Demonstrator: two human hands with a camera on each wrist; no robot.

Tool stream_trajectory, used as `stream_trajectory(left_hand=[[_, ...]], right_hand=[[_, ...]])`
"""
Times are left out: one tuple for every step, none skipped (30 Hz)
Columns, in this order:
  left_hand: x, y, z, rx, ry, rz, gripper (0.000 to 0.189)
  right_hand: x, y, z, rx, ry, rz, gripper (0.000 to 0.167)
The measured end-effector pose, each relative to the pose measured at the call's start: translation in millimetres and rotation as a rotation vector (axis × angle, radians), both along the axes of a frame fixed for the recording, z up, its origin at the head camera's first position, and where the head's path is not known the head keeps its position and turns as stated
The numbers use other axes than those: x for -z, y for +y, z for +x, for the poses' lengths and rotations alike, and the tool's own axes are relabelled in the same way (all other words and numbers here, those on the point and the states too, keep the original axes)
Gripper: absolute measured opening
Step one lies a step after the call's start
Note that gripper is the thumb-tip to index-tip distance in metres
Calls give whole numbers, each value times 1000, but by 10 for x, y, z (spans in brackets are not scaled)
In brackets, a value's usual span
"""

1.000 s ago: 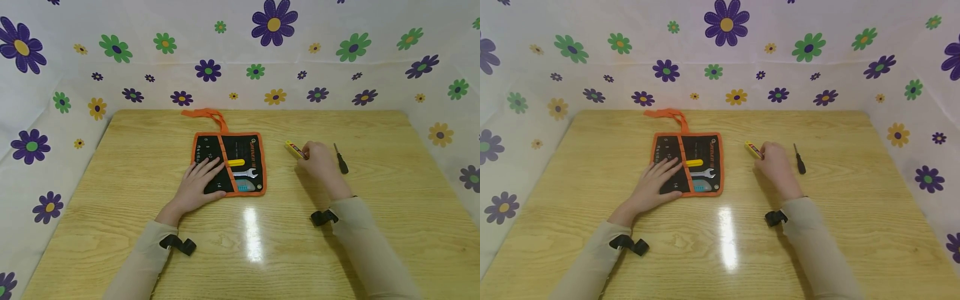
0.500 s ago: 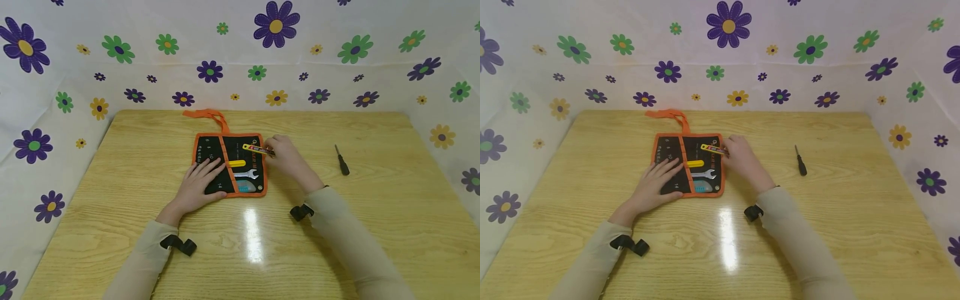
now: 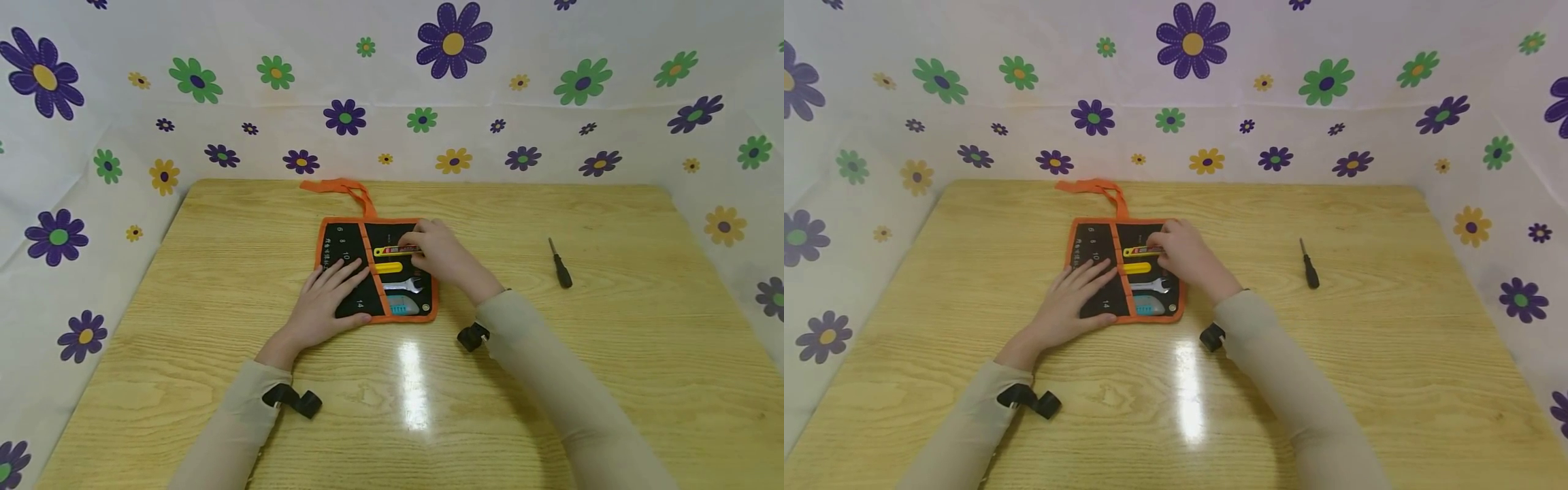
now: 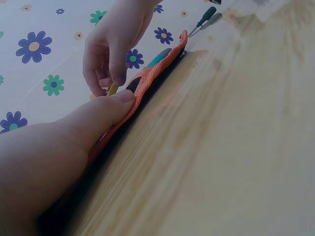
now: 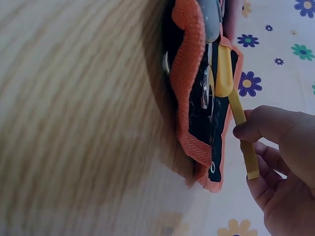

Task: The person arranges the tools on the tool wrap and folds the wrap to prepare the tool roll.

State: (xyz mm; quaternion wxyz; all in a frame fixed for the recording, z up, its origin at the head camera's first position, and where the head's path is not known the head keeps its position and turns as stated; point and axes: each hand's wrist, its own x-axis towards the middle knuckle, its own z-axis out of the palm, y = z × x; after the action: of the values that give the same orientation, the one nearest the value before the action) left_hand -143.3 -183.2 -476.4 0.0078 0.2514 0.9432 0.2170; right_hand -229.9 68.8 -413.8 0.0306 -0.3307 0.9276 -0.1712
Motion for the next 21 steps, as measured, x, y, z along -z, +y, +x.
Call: stream_trajectory(left_hand=[[4, -2, 0, 0, 1, 0, 81], [7, -3, 0, 0, 3, -1, 81], [9, -4, 0, 0, 6, -1, 81], [12, -5, -1, 0, 8, -2, 81], [15, -6, -1, -1, 10, -3, 81], [16, -6, -1, -1, 12, -3, 81], [17, -6, -1, -1, 13, -2, 81], [17, -6, 0, -1, 14, -2, 81], [18, -6, -1, -1, 14, -2, 81], [18, -5, 0, -1, 14, -2, 81], [18, -5, 0, -1, 14, -3, 81], [17, -4, -1, 0, 14, -3, 81], [16, -3, -1, 0, 14, -3, 81], [15, -1, -1, 0, 14, -3, 81], [14, 0, -1, 0, 13, -3, 81], [12, 0, -1, 0, 12, -2, 81], [10, 1, 0, 0, 10, 0, 81], [8, 2, 0, 1, 10, 0, 81], [5, 2, 0, 2, 9, 0, 81], [3, 3, 1, 3, 9, 0, 81], [0, 3, 1, 4, 8, 0, 81]], right_hand=[[2, -13, -8, -6, 5, 14, 24], [7, -23, -15, -12, 11, 25, 25], [13, -28, -23, -16, 16, 34, 25], [20, -33, -29, -19, 20, 41, 25], [24, -36, -33, -21, 21, 45, 25], [29, -40, -38, -22, 22, 50, 25], [33, -43, -43, -22, 22, 56, 25], [39, -43, -47, -22, 20, 56, 26], [44, -46, -51, -22, 19, 59, 26], [46, -51, -52, -21, 15, 59, 26], [46, -56, -53, -21, 11, 58, 26], [48, -63, -55, -21, 10, 57, 26], [49, -70, -57, -22, 8, 56, 26], [48, -78, -57, -24, 4, 53, 26], [49, -88, -59, -28, 4, 51, 26], [55, -98, -61, -36, 3, 45, 26], [56, -109, -63, -42, 7, 46, 26], [59, -120, -66, -49, 12, 49, 27], [62, -132, -68, -53, 19, 51, 27], [66, -142, -70, -55, 27, 56, 27], [69, -152, -73, -57, 33, 58, 28]])
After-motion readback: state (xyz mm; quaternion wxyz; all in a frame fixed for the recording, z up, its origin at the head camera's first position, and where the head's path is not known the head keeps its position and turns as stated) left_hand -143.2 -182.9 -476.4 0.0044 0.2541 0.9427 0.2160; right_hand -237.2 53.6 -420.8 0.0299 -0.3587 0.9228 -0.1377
